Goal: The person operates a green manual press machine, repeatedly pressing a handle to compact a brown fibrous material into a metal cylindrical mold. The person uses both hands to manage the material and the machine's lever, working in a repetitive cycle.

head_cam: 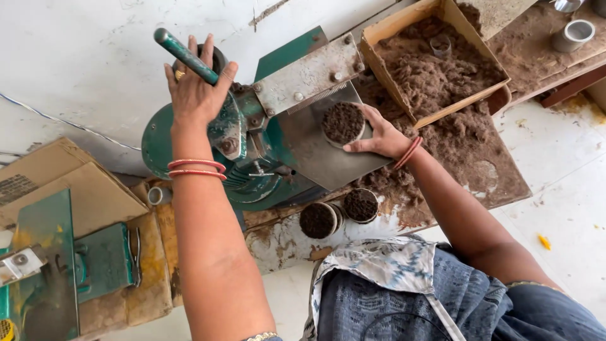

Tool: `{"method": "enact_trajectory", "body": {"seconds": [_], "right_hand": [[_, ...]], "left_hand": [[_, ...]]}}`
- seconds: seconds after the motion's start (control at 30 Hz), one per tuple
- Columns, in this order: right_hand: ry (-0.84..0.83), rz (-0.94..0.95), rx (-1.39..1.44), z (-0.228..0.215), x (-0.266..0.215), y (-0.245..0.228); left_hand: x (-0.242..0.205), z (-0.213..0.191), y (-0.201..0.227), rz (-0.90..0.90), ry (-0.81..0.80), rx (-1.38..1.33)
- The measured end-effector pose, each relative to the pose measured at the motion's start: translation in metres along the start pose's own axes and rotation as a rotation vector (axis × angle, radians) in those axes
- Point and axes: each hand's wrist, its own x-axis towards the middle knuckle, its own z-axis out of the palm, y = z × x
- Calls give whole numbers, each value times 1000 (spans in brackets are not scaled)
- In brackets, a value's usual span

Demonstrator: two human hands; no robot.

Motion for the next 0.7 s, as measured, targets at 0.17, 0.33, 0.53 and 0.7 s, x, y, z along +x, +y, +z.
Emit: {"method": "enact_trajectory", "body": {"seconds": [0.17,0.33,0.53,0.7], "right_hand": [[-63,77,13,-11,23,-20],[-67,39,84,-9,43,6],[-55,64,156,-8,53,12],[-52,81,89,-9,62,17]], "left_hand": [[7,-3,5,-31,-50,-18],[-2,-1,16,-77,30,11],[0,0,19,-54,68,0],[-1,3,17,-49,77,-8]]}}
